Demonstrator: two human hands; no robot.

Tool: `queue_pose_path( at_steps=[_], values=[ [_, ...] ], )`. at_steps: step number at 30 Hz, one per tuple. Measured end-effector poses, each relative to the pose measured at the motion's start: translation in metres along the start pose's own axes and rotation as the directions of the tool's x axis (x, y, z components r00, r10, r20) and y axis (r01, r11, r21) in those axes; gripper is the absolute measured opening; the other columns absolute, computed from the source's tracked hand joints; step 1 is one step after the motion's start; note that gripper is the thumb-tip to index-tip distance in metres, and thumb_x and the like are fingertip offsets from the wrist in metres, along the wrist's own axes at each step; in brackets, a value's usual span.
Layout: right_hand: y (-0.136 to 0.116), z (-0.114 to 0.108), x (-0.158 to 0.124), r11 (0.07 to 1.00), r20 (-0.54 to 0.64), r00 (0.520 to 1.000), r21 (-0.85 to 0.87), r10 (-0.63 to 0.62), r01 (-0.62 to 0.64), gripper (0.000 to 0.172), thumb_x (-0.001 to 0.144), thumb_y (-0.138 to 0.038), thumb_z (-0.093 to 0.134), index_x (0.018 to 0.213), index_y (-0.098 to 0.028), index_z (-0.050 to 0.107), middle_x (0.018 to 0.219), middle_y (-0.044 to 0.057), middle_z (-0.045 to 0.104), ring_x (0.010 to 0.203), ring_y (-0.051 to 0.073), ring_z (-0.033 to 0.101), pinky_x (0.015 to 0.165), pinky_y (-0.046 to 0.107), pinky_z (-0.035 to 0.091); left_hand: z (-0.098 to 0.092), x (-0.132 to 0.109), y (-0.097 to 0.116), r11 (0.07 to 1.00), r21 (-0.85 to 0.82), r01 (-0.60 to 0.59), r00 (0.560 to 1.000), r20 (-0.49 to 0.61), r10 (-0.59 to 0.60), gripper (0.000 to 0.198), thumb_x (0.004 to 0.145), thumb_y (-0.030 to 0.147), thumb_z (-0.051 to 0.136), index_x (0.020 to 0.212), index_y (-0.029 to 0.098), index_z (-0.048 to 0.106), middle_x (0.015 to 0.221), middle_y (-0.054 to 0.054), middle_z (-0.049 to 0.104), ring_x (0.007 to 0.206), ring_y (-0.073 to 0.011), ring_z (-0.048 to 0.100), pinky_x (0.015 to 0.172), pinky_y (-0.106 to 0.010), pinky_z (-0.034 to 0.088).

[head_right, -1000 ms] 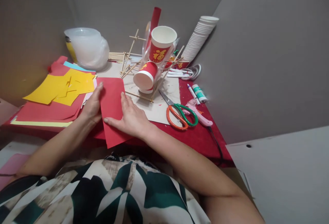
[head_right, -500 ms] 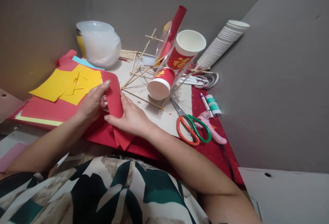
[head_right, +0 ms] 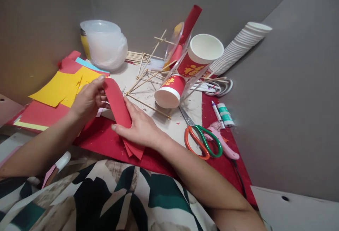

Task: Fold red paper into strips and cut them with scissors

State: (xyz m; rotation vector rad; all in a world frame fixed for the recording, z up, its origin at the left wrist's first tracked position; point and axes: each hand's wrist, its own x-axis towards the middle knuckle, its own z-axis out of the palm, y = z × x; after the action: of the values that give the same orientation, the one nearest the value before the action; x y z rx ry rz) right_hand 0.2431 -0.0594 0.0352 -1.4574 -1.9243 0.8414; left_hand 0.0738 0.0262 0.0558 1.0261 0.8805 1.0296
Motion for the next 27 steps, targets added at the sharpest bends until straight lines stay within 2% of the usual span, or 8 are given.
queue_pose_path(
  at_steps=[3, 6, 12, 14, 17, 19, 22, 27],
  values=[
    [0.001, -0.001, 0.000, 1.000, 0.009, 1.000, 0.014, 0.022, -0.022, 0.095, 0.082, -0.052, 0.071, 0.163, -0.021, 0.032, 0.168, 0.015, 0.035, 0.154, 0.036, 0.035, 0.126, 0.059, 0.028, 0.002, 0.001, 0.006, 0.998, 0.037, -0.051, 0.999, -0.005, 0.051, 0.026, 0.084, 0.038, 0.072, 0.069, 0.018, 0.066, 0.063, -0.003, 0.065, 0.054, -0.0188, 0.067, 0.049, -0.026, 0.056],
    [-0.001, -0.002, 0.001, 0.991, 0.019, 0.999, 0.131, 0.036, -0.038, 0.093, 0.083, -0.052, 0.071, 0.163, -0.023, 0.032, 0.167, 0.011, 0.038, 0.153, 0.035, 0.039, 0.124, 0.057, 0.032, 0.003, 0.002, 0.007, 0.996, 0.041, -0.084, 0.996, 0.027, 0.083, 0.023, 0.085, 0.034, 0.067, 0.069, 0.018, 0.066, 0.063, -0.003, 0.065, 0.059, -0.0212, 0.069, 0.048, -0.027, 0.057],
    [-0.004, -0.003, 0.005, 0.902, 0.051, 0.994, 0.426, -0.098, 0.067, 0.069, 0.092, -0.046, 0.064, 0.157, -0.031, 0.045, 0.157, 0.003, 0.054, 0.148, 0.030, 0.048, 0.124, 0.051, 0.035, 0.006, 0.004, 0.005, 0.996, -0.021, 0.090, 0.994, 0.072, -0.088, 0.018, 0.083, 0.031, 0.065, 0.072, 0.018, 0.066, 0.064, -0.005, 0.065, 0.070, -0.0284, 0.073, 0.047, -0.030, 0.057],
    [-0.002, -0.004, 0.005, 0.842, 0.078, 0.993, 0.538, -0.087, 0.032, 0.064, 0.093, -0.052, 0.061, 0.153, -0.031, 0.051, 0.153, 0.003, 0.059, 0.144, 0.030, 0.052, 0.120, 0.051, 0.041, 0.007, 0.006, 0.005, 0.992, -0.042, 0.122, 0.990, 0.069, -0.119, 0.016, 0.082, 0.030, 0.064, 0.071, 0.018, 0.066, 0.063, -0.004, 0.064, 0.067, -0.0278, 0.073, 0.047, -0.030, 0.057],
    [0.005, -0.005, 0.005, 0.777, 0.124, 0.992, 0.622, 0.022, -0.095, 0.057, 0.094, -0.062, 0.051, 0.136, -0.028, 0.068, 0.138, 0.005, 0.071, 0.131, 0.032, 0.063, 0.110, 0.051, 0.051, 0.006, 0.008, 0.007, 0.991, -0.053, 0.122, 0.991, 0.059, -0.119, 0.015, 0.081, 0.030, 0.063, 0.073, 0.018, 0.066, 0.065, -0.005, 0.067, 0.064, -0.0263, 0.072, 0.048, -0.030, 0.057],
    [0.010, -0.006, 0.005, 0.775, 0.078, 0.989, 0.615, 0.125, -0.146, 0.054, 0.093, -0.064, 0.050, 0.122, -0.026, 0.075, 0.128, 0.005, 0.076, 0.129, 0.032, 0.064, 0.107, 0.050, 0.053, 0.004, 0.011, 0.009, 0.992, -0.054, 0.111, 0.993, 0.056, -0.108, 0.017, 0.083, 0.029, 0.060, 0.072, 0.017, 0.066, 0.066, -0.005, 0.068, 0.062, -0.0248, 0.071, 0.047, -0.030, 0.056],
    [0.014, -0.007, 0.006, 0.752, 0.003, 0.957, 0.618, 0.291, -0.230, 0.040, 0.088, -0.059, 0.060, 0.103, -0.027, 0.077, 0.115, 0.005, 0.080, 0.119, 0.032, 0.069, 0.099, 0.049, 0.057, 0.000, 0.014, 0.015, 0.995, -0.073, 0.073, 0.996, 0.049, -0.069, 0.024, 0.085, 0.024, 0.052, 0.066, 0.016, 0.065, 0.063, -0.005, 0.067, 0.058, -0.0212, 0.068, 0.050, -0.030, 0.058],
    [0.010, -0.010, 0.010, 0.588, 0.103, 0.924, 0.744, 0.367, -0.317, 0.029, 0.083, -0.052, 0.068, 0.084, -0.023, 0.073, 0.082, 0.005, 0.079, 0.077, 0.026, 0.075, 0.074, 0.039, 0.060, -0.011, 0.018, 0.029, 0.991, -0.136, -0.002, 0.999, -0.050, -0.005, 0.032, 0.088, 0.012, 0.049, 0.058, 0.018, 0.059, 0.050, 0.000, 0.057, 0.046, -0.0119, 0.056, 0.047, -0.024, 0.052]
  ],
)
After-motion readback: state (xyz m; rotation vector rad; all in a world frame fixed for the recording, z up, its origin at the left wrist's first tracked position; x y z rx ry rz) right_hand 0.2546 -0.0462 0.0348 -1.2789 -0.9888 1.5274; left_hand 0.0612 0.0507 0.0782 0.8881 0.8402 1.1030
